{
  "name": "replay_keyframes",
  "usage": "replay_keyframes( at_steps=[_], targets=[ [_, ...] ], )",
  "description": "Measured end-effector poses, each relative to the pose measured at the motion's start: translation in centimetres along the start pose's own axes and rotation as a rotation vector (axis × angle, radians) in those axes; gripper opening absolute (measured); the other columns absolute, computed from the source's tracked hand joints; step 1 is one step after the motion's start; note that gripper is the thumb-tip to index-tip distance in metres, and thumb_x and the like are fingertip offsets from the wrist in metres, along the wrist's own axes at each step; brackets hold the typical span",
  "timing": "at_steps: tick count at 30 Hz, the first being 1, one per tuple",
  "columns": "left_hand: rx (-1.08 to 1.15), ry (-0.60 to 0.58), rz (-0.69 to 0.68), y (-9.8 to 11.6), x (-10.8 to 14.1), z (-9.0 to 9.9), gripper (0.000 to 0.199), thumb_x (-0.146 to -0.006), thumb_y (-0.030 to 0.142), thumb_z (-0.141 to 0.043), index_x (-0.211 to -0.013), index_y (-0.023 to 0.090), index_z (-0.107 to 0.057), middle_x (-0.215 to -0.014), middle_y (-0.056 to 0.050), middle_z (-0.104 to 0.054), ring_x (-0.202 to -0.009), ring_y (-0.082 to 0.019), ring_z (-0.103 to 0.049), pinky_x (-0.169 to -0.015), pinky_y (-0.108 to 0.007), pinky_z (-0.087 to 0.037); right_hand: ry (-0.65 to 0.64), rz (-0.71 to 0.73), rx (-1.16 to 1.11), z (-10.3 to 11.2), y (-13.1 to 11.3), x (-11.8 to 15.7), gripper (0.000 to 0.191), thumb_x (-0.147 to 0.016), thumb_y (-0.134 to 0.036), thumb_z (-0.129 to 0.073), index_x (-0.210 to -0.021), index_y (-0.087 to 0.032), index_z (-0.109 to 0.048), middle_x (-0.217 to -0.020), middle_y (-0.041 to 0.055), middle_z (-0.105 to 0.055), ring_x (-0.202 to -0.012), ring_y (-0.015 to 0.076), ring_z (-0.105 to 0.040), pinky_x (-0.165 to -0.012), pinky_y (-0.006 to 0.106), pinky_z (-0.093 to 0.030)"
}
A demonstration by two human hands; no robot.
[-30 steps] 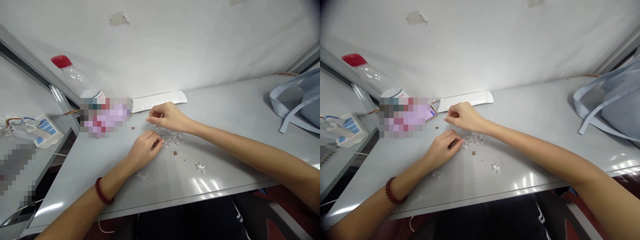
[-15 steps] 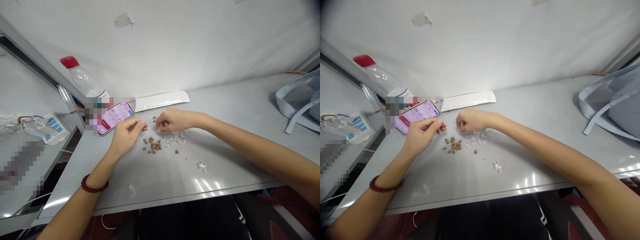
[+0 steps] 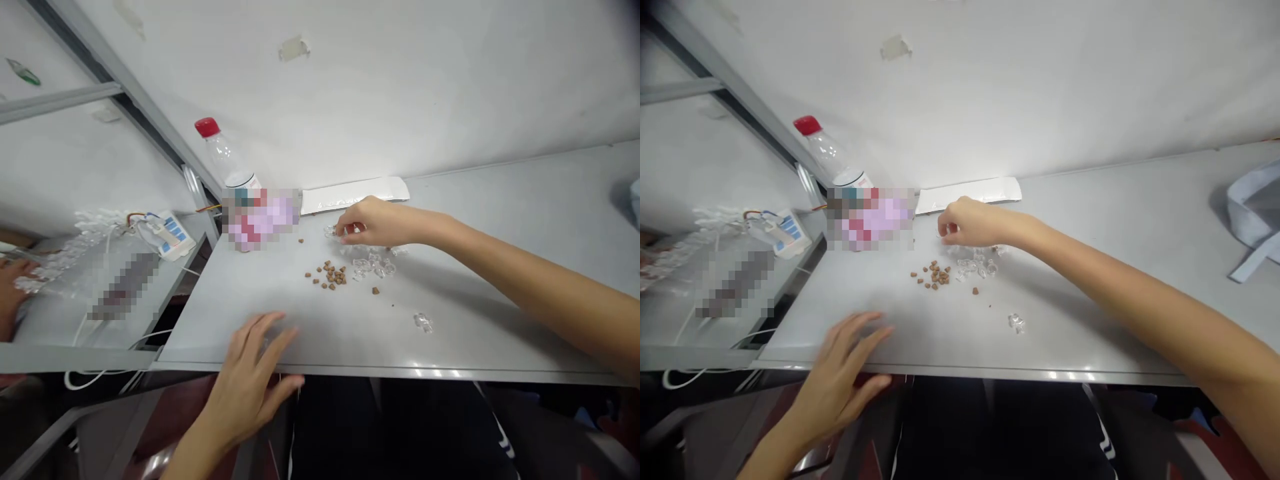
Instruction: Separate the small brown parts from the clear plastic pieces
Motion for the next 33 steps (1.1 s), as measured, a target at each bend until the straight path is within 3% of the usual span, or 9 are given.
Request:
replay_keyframes(
  at_steps=[4, 6, 9, 14, 17, 20, 23, 28, 33],
  targets=[
    [-0.029, -0.061, 0.133, -0.6, -0.2, -2.2, 0.019, -0.093, 0.026, -0.043, -0.099, 0.017, -0.058, -0.100, -0.012, -0.061, -0.092, -0.024, -0.055, -0.081, -0.038, -0.045, 0.087, 0.036, 0.005, 0.7, -1.6, 1.1, 0.016, -0.081, -0.027, -0.062, -0.088, -0.019, -0.073, -0.078, 0.0041, -0.065, -0.065, 0.0146, -0.054, -0.059, 0.029, -0.036],
    [0.005, -0.106, 0.096, -1.2, -1.6, -2.2, 0.021, -0.095, 0.026, -0.039, -0.085, 0.018, -0.056, -0.084, -0.006, -0.060, -0.078, -0.018, -0.056, -0.070, -0.030, -0.045, 0.132, 0.049, 0.012, 1.0, -2.1, 2.4, 0.017, -0.082, -0.028, -0.060, -0.089, -0.019, -0.072, -0.078, 0.0039, -0.066, -0.067, 0.0148, -0.055, -0.060, 0.029, -0.037],
    [-0.064, -0.064, -0.044, -1.4, -3.6, -2.0, 0.032, -0.097, 0.028, -0.038, -0.068, 0.019, -0.050, -0.062, 0.001, -0.052, -0.054, -0.012, -0.047, -0.054, -0.025, -0.037, 0.223, 0.027, -0.003, 0.9, -1.2, 4.6, 0.017, -0.084, -0.028, -0.057, -0.087, -0.018, -0.071, -0.077, 0.0037, -0.066, -0.068, 0.0147, -0.055, -0.060, 0.028, -0.039],
    [-0.147, 0.069, -0.414, 2.8, -8.1, -3.7, 0.040, -0.096, 0.036, -0.041, -0.063, 0.017, -0.050, -0.056, 0.001, -0.051, -0.046, -0.011, -0.043, -0.045, -0.025, -0.025, 0.527, -0.008, 0.004, -1.4, 2.8, 6.3, 0.018, -0.088, -0.026, -0.052, -0.090, -0.016, -0.067, -0.078, 0.0053, -0.066, -0.069, 0.0155, -0.057, -0.061, 0.029, -0.043],
    [-0.144, 0.093, -0.508, 5.7, -12.7, -5.0, 0.043, -0.096, 0.044, -0.039, -0.068, 0.015, -0.054, -0.060, -0.001, -0.054, -0.048, -0.012, -0.046, -0.042, -0.026, -0.020, 0.577, 0.052, 0.074, -2.6, 4.0, 6.2, 0.017, -0.089, -0.023, -0.051, -0.094, -0.015, -0.066, -0.083, 0.0074, -0.065, -0.072, 0.0168, -0.058, -0.065, 0.031, -0.047],
    [-0.063, 0.045, -0.389, 6.2, -17.2, -5.0, 0.045, -0.094, 0.051, -0.039, -0.078, 0.014, -0.059, -0.076, -0.005, -0.060, -0.055, -0.013, -0.051, -0.045, -0.024, -0.029, 0.625, 0.097, 0.139, -2.7, 4.3, 6.2, 0.019, -0.090, -0.019, -0.046, -0.097, -0.016, -0.064, -0.090, 0.0099, -0.064, -0.082, 0.0195, -0.059, -0.071, 0.033, -0.049],
    [0.078, 0.046, -0.171, 3.8, -19.8, -4.1, 0.028, -0.096, 0.035, -0.041, -0.093, 0.017, -0.062, -0.088, -0.005, -0.063, -0.067, -0.015, -0.057, -0.057, -0.026, -0.040, 0.666, 0.075, 0.177, -2.4, 4.7, 6.3, 0.022, -0.091, -0.014, -0.042, -0.098, -0.016, -0.063, -0.091, 0.0107, -0.064, -0.085, 0.0207, -0.059, -0.074, 0.035, -0.050],
    [0.234, 0.153, 0.147, -1.6, -19.7, -3.8, 0.020, -0.090, 0.023, -0.045, -0.081, 0.016, -0.061, -0.077, -0.004, -0.065, -0.068, -0.016, -0.057, -0.065, -0.029, -0.043, 0.566, 0.019, 0.150, -2.1, 5.7, 6.3, 0.025, -0.088, -0.012, -0.043, -0.098, -0.014, -0.066, -0.094, 0.0132, -0.064, -0.090, 0.0226, -0.059, -0.079, 0.038, -0.049],
    [0.233, 0.142, 0.111, -2.7, -19.0, -4.7, 0.018, -0.088, 0.023, -0.047, -0.083, 0.017, -0.063, -0.081, -0.004, -0.065, -0.076, -0.018, -0.058, -0.067, -0.029, -0.042, 0.253, -0.077, 0.013, -1.0, 5.8, 6.7, 0.023, -0.080, -0.009, -0.051, -0.089, -0.019, -0.070, -0.095, 0.0084, -0.066, -0.086, 0.0200, -0.061, -0.072, 0.033, -0.050]
  ],
)
Point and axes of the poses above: each hand's wrist, its own x-axis away from the middle knuckle, its own z-axis out of the back of the hand, y = z × x, the point moved 2 cm from there along -x, towards the middle knuckle
